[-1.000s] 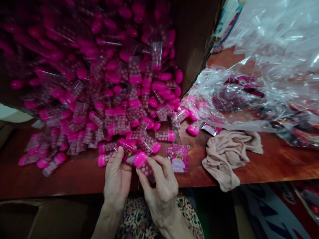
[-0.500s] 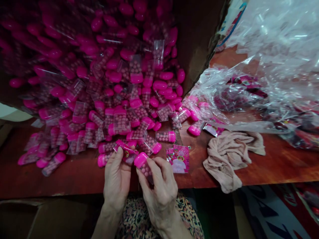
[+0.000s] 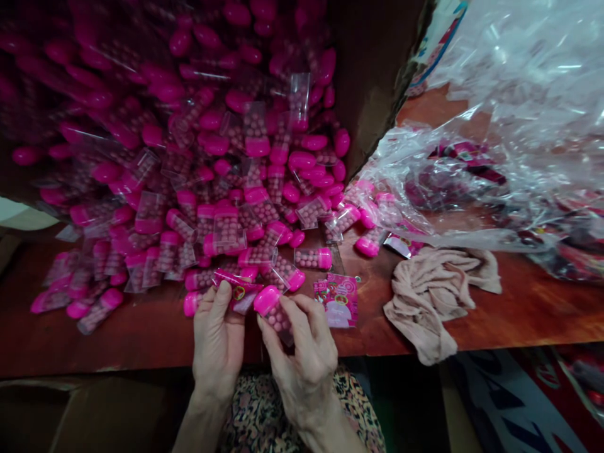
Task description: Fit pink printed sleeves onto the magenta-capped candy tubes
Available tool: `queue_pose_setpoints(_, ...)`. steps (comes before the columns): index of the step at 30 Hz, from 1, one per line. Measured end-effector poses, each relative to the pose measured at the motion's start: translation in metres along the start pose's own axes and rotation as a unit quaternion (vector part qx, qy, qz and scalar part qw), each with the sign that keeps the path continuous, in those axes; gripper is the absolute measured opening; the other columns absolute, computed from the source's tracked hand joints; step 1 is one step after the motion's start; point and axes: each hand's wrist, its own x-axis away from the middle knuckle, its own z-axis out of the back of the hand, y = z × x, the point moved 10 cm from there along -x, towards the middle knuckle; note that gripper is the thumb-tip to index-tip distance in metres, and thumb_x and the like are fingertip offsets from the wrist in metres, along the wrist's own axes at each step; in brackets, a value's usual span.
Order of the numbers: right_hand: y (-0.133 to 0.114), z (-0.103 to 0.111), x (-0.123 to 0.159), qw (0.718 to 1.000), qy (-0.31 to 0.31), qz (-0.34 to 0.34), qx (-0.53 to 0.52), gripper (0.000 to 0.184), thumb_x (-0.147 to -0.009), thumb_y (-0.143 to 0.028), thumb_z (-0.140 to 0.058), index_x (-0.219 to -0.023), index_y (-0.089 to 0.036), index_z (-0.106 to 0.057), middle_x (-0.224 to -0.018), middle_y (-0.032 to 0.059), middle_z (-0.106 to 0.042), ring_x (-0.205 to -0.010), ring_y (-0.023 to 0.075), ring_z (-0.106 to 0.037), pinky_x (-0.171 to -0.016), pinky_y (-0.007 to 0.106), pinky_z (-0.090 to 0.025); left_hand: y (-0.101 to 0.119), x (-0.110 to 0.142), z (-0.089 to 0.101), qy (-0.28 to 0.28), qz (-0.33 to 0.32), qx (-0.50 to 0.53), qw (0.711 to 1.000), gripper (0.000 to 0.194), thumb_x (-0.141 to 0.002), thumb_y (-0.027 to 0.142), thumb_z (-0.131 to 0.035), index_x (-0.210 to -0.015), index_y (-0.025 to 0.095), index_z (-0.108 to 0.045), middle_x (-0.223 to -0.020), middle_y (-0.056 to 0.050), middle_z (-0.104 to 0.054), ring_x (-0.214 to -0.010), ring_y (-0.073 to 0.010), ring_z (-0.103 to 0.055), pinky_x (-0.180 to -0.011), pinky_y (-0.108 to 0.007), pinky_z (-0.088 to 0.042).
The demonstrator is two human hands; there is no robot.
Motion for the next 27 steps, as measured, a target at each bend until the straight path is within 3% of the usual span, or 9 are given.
queue_pose_setpoints(11,-0.001,0.001,0.000,1.000,-0.008,0.008,-0.015,0.028,-0.076,-0.017,-0.066,-0.103,-0.018,-0.056,-0.092,0.0061,-0.057,-0.081,0.0171,-0.059,-0.071,0.032,-0.054,0.005,-0.002,0.007,0.017,-0.012,-0.009,1.000,0.011,-0.065,0.023,-0.075,-0.068,0.016,-0.067,-0.064,0.002,-0.068,-0.055,-0.0078,-0.060,-0.060,-0.020,-0.047)
queue_pose_setpoints(20,0.016,-0.039,0.014,0.985,-0.170,0.007,0.039,0.023,-0.081,-0.020,-0.059,-0.104,-0.016,-0.059,-0.095,0.0095,-0.060,-0.087,0.0236,-0.052,-0.072,0.040,-0.051,0.011,-0.001,0.014,0.034,-0.007,0.009,0.999,0.008,-0.069,0.022,-0.072,-0.068,0.018,-0.066,-0.067,0.004,-0.068,-0.060,-0.0077,-0.061,-0.067,-0.021,-0.048)
queue_pose_setpoints(27,0.008,-0.017,-0.004,0.988,-0.105,-0.038,-0.102,0.024,-0.084,-0.031,-0.058,-0.105,-0.018,-0.060,-0.095,0.0071,-0.061,-0.088,0.0200,-0.056,-0.072,0.035,-0.051,-0.002,0.007,0.005,0.002,0.025,-0.018,1.000,0.014,-0.061,0.022,-0.077,-0.068,0.016,-0.067,-0.065,0.002,-0.067,-0.058,-0.0080,-0.059,-0.060,-0.019,-0.048)
